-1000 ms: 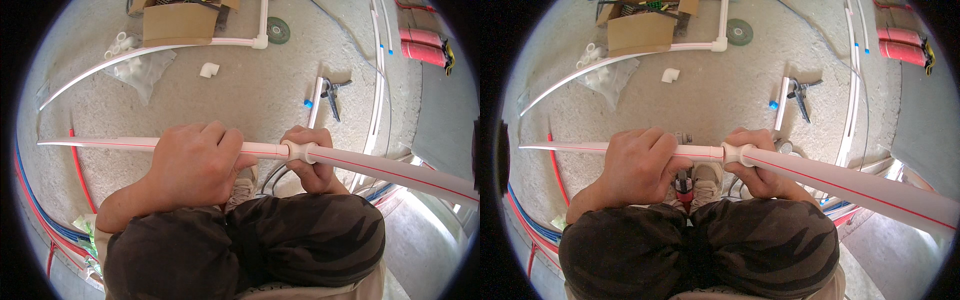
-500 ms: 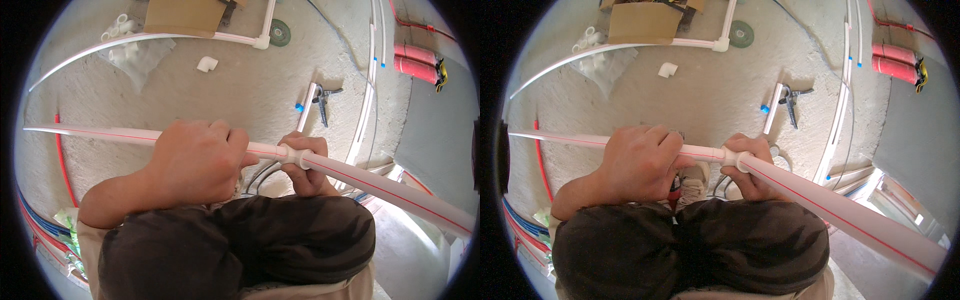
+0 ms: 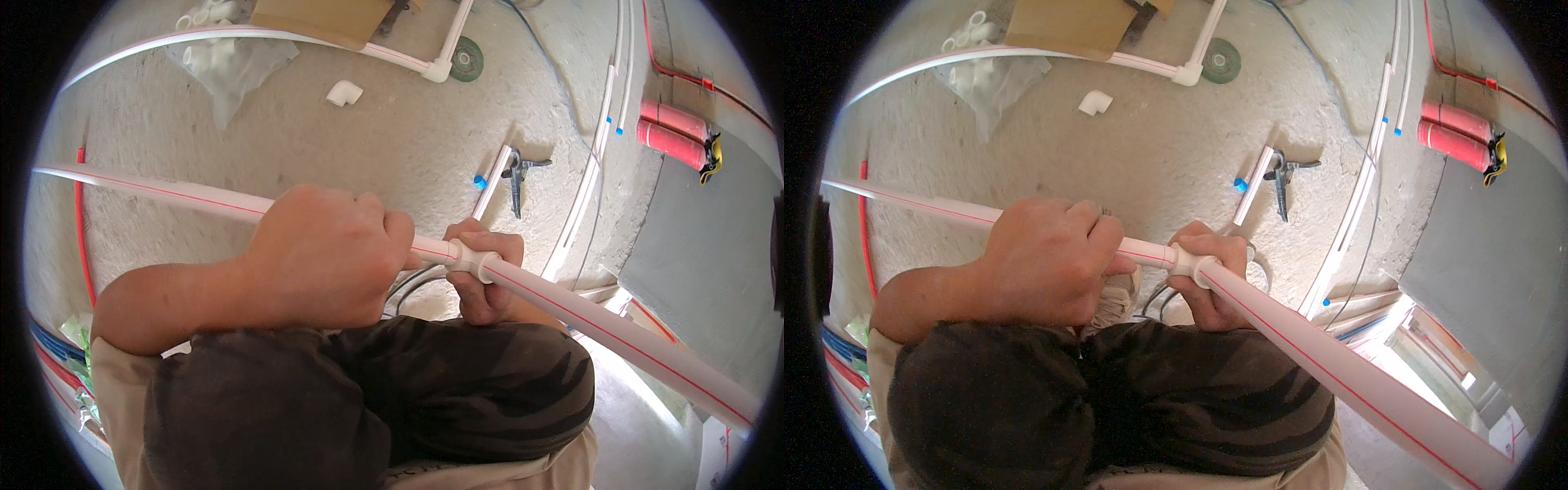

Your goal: The person sits on the floor and assembles white PVC pipes with elbow and T-shaped connectors. They pick up pipe segments and fittings, align them, and push them together to form a structure. The person handles the pipes and connectors by hand, occasionally adjusting the alignment of the joined pieces.

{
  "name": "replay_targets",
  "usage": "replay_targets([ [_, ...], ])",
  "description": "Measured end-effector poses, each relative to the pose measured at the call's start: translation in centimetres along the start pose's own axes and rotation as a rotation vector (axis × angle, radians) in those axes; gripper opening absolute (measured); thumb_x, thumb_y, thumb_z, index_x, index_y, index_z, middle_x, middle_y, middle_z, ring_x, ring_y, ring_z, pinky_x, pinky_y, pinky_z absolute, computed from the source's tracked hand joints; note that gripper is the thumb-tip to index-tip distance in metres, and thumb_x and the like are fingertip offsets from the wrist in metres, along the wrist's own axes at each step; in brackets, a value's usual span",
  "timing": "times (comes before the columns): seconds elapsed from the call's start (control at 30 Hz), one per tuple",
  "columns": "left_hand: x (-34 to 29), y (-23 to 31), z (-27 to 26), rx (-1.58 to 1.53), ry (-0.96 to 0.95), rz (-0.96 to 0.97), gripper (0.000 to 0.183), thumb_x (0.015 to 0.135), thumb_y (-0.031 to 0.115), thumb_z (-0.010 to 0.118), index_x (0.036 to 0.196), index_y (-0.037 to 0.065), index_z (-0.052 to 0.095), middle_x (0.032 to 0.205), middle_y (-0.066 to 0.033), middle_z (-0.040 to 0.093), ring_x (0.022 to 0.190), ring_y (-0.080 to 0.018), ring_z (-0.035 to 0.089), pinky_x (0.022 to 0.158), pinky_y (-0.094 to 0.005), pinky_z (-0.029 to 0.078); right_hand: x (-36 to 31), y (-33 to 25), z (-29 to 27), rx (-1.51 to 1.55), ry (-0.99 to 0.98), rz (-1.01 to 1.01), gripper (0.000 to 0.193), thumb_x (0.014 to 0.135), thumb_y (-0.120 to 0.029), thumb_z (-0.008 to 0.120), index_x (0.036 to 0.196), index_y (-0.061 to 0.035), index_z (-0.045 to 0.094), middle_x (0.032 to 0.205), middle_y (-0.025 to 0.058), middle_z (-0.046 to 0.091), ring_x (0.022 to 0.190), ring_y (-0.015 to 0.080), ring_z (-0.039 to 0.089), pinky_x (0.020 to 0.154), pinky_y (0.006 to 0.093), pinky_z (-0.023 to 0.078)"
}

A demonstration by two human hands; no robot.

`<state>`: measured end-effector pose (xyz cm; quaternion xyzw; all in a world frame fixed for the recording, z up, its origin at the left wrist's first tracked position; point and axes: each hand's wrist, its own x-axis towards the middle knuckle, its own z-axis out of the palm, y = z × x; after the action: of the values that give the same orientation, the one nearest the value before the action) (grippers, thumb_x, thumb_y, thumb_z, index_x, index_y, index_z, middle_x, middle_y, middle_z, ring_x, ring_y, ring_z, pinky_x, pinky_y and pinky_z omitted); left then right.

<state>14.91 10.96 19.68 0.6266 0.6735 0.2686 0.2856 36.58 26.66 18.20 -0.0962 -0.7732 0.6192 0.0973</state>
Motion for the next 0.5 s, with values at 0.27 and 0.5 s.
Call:
replay_targets([
  [0.27, 0.1, -0.1, 0.3, -0.009, -0.066, -0.013, 0.029, 0.09, 0.031, 0.07, 0.078, 0.006, 0.061, 0.073, -0.0144, 0.062, 0.062, -0.0345, 0.064, 0.053, -0.0464, 0.049, 0.0, 0.7, 0.1, 0.012, -0.049, -0.005, 0.041, 0.1, -0.008, 0.061, 0.133, -0.0025, 0.037, 0.104, 0.0228, 0.059, 0.083, 0.0185, 0.054, 0.073, 0.0327, 0.045],
  [0.5, 0.1, -0.3, 0.5, 0.024, -0.065, -0.002, 0.028, 0.089, 0.03, 0.07, 0.078, 0.006, 0.061, 0.073, -0.0149, 0.062, 0.061, -0.0343, 0.064, 0.052, -0.0464, 0.049, 0.4, 1.2, 0.4, 0.001, -0.051, -0.059, 0.043, 0.102, -0.009, 0.06, 0.136, -0.0012, 0.035, 0.105, 0.0235, 0.059, 0.083, 0.018, 0.054, 0.073, 0.0321, 0.045],
])
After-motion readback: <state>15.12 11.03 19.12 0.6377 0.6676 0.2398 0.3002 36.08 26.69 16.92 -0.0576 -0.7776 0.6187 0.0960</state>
